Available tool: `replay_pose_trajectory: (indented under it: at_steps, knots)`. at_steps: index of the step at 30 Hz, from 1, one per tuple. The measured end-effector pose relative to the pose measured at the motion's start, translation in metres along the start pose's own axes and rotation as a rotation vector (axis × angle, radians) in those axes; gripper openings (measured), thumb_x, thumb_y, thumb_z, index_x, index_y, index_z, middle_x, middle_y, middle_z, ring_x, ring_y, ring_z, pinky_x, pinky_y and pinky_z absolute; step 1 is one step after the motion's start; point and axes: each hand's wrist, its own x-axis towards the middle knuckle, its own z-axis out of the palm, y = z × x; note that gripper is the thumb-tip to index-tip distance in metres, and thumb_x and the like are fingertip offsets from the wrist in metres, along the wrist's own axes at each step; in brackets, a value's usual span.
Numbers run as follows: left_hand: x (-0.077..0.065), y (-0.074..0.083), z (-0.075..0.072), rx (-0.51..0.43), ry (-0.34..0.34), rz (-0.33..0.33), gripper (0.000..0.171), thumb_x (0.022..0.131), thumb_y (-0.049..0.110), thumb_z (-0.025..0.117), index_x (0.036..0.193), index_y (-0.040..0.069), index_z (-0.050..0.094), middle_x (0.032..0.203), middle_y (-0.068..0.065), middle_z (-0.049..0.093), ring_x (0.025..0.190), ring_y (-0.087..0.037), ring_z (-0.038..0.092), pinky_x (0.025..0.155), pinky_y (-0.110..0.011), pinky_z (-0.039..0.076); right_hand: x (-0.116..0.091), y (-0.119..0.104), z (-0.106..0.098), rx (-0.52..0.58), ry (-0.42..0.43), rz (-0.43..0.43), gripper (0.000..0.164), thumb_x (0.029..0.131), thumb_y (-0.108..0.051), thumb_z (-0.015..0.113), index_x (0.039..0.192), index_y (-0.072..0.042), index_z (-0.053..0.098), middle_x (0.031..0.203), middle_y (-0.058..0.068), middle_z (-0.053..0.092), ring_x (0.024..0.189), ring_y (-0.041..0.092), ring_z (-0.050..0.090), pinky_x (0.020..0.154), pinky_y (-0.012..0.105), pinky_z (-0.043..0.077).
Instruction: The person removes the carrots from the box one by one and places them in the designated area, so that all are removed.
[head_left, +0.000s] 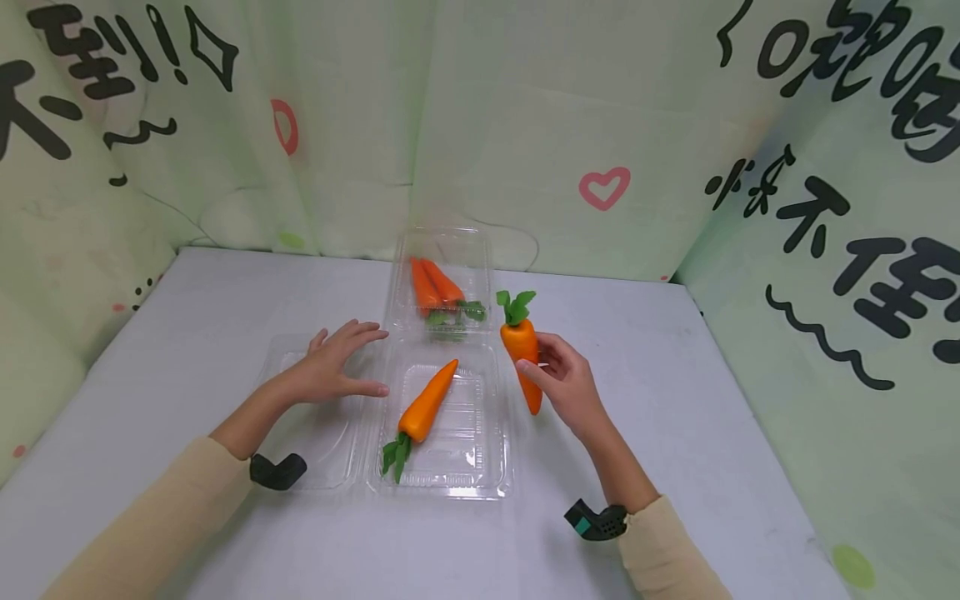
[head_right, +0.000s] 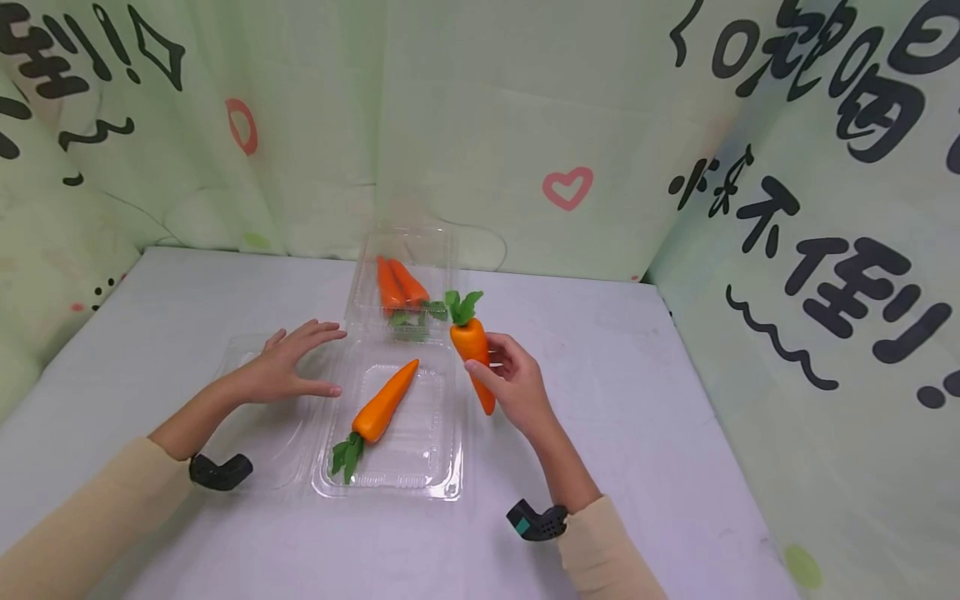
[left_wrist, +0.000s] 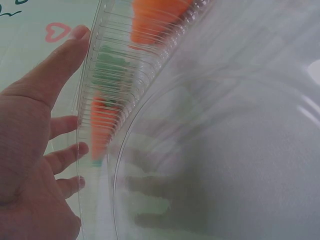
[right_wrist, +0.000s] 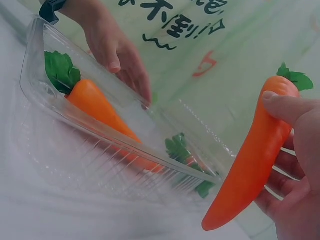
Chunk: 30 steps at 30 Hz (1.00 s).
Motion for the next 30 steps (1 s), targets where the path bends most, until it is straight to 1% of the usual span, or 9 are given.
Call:
replay_pose_trajectory:
  at_steps: [8, 16, 20, 27, 30]
  knots:
    - [0.001, 0.000, -0.001, 0.009, -0.003, 0.000, 0.087, 0.077, 0.053, 0.075, 0.147, 0.013, 0.040, 0.154, -0.017, 0.031, 0.144, -0.040, 0.021, 0.110, -0.075, -0.002, 0.000, 0.005, -0.002, -0.005, 0.005, 0.028, 0.044, 0.092, -0.024, 0.067, 0.129, -0.006, 0.054, 0.123, 0.014, 0.060, 0.108, 0.024, 0.058, 0.090, 0.012, 0.049]
    - [0.001, -0.001, -0.001, 0.011, -0.001, 0.004, 0.088, 0.077, 0.053, 0.075, 0.147, 0.013, 0.040, 0.154, -0.016, 0.032, 0.144, -0.040, 0.020, 0.110, -0.075, -0.002, -0.001, 0.008, -0.003, -0.012, 0.003, 0.044, 0.045, 0.091, -0.025, 0.067, 0.130, -0.006, 0.054, 0.124, 0.014, 0.060, 0.109, 0.025, 0.058, 0.090, 0.012, 0.050]
    - [0.001, -0.001, -0.001, 0.011, -0.002, 0.004, 0.088, 0.077, 0.053, 0.075, 0.147, 0.013, 0.040, 0.154, -0.017, 0.032, 0.145, -0.042, 0.018, 0.110, -0.075, -0.002, -0.001, 0.010, -0.003, -0.018, 0.002, 0.050, 0.045, 0.091, -0.026, 0.067, 0.129, -0.007, 0.054, 0.123, 0.014, 0.060, 0.109, 0.026, 0.058, 0.089, 0.012, 0.050]
    - [0.000, 0.000, -0.001, 0.009, -0.002, 0.001, 0.088, 0.077, 0.053, 0.075, 0.147, 0.013, 0.040, 0.154, -0.016, 0.031, 0.143, -0.039, 0.024, 0.110, -0.074, -0.001, -0.002, 0.012, -0.003, -0.023, -0.001, 0.054, 0.044, 0.091, -0.026, 0.067, 0.129, -0.007, 0.054, 0.123, 0.014, 0.060, 0.109, 0.025, 0.058, 0.088, 0.012, 0.050]
    - [0.000, 0.000, -0.001, 0.009, -0.001, -0.003, 0.088, 0.077, 0.053, 0.075, 0.147, 0.013, 0.039, 0.154, -0.016, 0.031, 0.143, -0.039, 0.024, 0.110, -0.074, -0.001, -0.003, 0.012, -0.003, -0.022, -0.001, 0.058, 0.044, 0.091, -0.025, 0.067, 0.129, -0.006, 0.054, 0.123, 0.014, 0.060, 0.108, 0.026, 0.058, 0.087, 0.012, 0.050]
